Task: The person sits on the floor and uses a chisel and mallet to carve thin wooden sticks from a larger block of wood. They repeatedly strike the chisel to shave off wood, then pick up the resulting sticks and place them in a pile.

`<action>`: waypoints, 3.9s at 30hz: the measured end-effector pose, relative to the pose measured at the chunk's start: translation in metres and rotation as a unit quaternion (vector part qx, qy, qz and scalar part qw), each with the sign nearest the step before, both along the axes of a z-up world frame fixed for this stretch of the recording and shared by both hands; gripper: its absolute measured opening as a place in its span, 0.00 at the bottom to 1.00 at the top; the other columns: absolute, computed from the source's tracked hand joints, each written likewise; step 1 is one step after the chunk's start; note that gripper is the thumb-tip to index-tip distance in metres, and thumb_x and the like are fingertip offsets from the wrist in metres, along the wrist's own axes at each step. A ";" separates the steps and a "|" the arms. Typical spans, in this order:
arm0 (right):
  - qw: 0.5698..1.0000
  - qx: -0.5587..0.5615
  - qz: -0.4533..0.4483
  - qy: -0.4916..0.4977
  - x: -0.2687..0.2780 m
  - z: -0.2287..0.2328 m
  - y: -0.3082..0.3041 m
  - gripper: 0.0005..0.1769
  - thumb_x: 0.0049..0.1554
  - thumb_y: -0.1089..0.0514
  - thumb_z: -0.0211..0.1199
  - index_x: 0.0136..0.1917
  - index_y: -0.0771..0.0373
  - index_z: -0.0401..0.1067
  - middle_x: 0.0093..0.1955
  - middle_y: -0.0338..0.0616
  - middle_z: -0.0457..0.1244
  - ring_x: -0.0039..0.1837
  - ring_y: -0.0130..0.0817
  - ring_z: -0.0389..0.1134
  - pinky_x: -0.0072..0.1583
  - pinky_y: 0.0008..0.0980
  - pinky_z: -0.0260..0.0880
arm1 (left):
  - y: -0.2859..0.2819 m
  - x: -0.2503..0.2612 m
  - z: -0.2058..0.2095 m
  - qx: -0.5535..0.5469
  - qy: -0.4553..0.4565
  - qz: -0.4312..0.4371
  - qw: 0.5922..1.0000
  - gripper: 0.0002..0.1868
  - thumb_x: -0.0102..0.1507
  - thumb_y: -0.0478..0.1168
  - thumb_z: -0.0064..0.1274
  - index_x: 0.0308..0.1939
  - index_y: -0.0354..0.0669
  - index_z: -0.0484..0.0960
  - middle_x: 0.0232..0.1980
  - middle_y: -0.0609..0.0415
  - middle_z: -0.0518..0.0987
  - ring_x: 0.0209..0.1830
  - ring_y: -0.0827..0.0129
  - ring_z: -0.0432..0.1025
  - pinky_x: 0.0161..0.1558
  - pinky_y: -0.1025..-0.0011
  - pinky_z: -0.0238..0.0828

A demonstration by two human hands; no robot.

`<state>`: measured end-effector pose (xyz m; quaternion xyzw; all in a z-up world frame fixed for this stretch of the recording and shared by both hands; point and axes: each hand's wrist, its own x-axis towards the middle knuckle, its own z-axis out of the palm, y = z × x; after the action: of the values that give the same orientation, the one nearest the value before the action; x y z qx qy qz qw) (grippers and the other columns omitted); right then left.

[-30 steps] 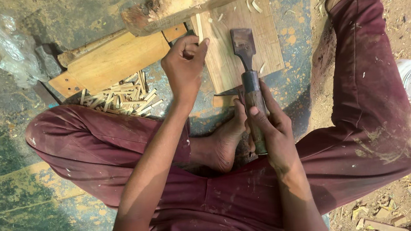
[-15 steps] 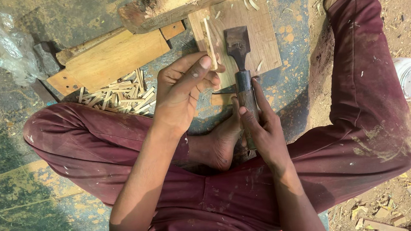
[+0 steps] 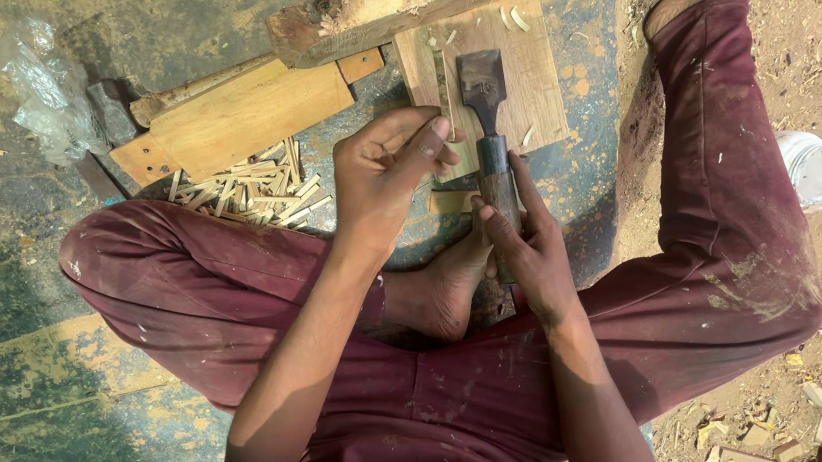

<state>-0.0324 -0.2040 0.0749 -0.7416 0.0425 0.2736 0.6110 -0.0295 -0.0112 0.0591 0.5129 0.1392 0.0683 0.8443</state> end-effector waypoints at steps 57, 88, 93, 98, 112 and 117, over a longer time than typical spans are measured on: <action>0.993 -0.118 -0.015 0.019 0.015 0.011 -0.014 0.39 0.60 0.59 0.60 0.82 0.59 0.54 0.36 0.37 0.65 0.32 0.20 0.60 0.32 0.23 0.61 | -0.015 0.060 -0.079 0.580 0.051 0.207 0.786 0.14 0.65 0.41 0.66 0.37 0.34 0.79 0.27 0.50 0.76 0.22 0.65 0.72 0.24 0.68 0.67; 0.991 -0.116 -0.045 0.056 0.016 0.023 -0.015 0.37 0.59 0.58 0.59 0.80 0.59 0.55 0.27 0.38 0.63 0.25 0.22 0.61 0.27 0.23 0.58 | -0.014 0.039 -0.093 0.553 0.006 0.155 0.819 0.17 0.63 0.43 0.68 0.47 0.35 0.81 0.24 0.58 0.72 0.19 0.77 0.67 0.18 0.76 0.61; 0.995 -0.094 0.000 0.037 0.015 0.061 -0.021 0.36 0.60 0.58 0.59 0.80 0.63 0.57 0.28 0.39 0.64 0.25 0.22 0.62 0.28 0.23 0.60 | 0.002 0.019 -0.059 0.559 -0.130 0.130 0.809 0.08 0.72 0.41 0.56 0.47 0.39 0.81 0.34 0.55 0.78 0.31 0.70 0.71 0.32 0.70 0.68; 0.979 -0.158 0.077 0.108 0.034 0.079 -0.006 0.27 0.61 0.55 0.59 0.72 0.63 0.68 0.26 0.40 0.61 0.24 0.25 0.59 0.28 0.26 0.59 | -0.027 0.038 -0.026 0.512 -0.315 0.045 0.798 0.22 0.78 0.52 0.37 0.47 0.39 0.80 0.43 0.51 0.79 0.45 0.62 0.73 0.49 0.59 0.74; 0.942 -0.292 0.114 0.121 0.050 0.101 0.027 0.23 0.61 0.52 0.58 0.68 0.58 0.73 0.22 0.41 0.58 0.23 0.27 0.59 0.27 0.31 0.59 | -0.032 0.079 -0.059 0.369 -0.348 -0.163 0.846 0.28 0.73 0.51 0.36 0.18 0.53 0.74 0.13 0.62 0.62 0.10 0.69 0.53 0.21 0.64 0.54; 0.951 -0.269 0.135 0.068 0.050 0.086 0.037 0.23 0.63 0.52 0.56 0.68 0.61 0.73 0.24 0.37 0.57 0.24 0.23 0.58 0.28 0.28 0.58 | -0.022 0.086 -0.071 0.373 -0.363 -0.133 0.843 0.25 0.71 0.50 0.36 0.19 0.53 0.71 0.14 0.62 0.62 0.13 0.71 0.54 0.24 0.64 0.56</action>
<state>0.0174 -0.1669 0.1605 -0.8569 0.0553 0.3815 0.3424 0.0568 -0.0336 -0.0122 0.7413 -0.2829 0.1841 0.5801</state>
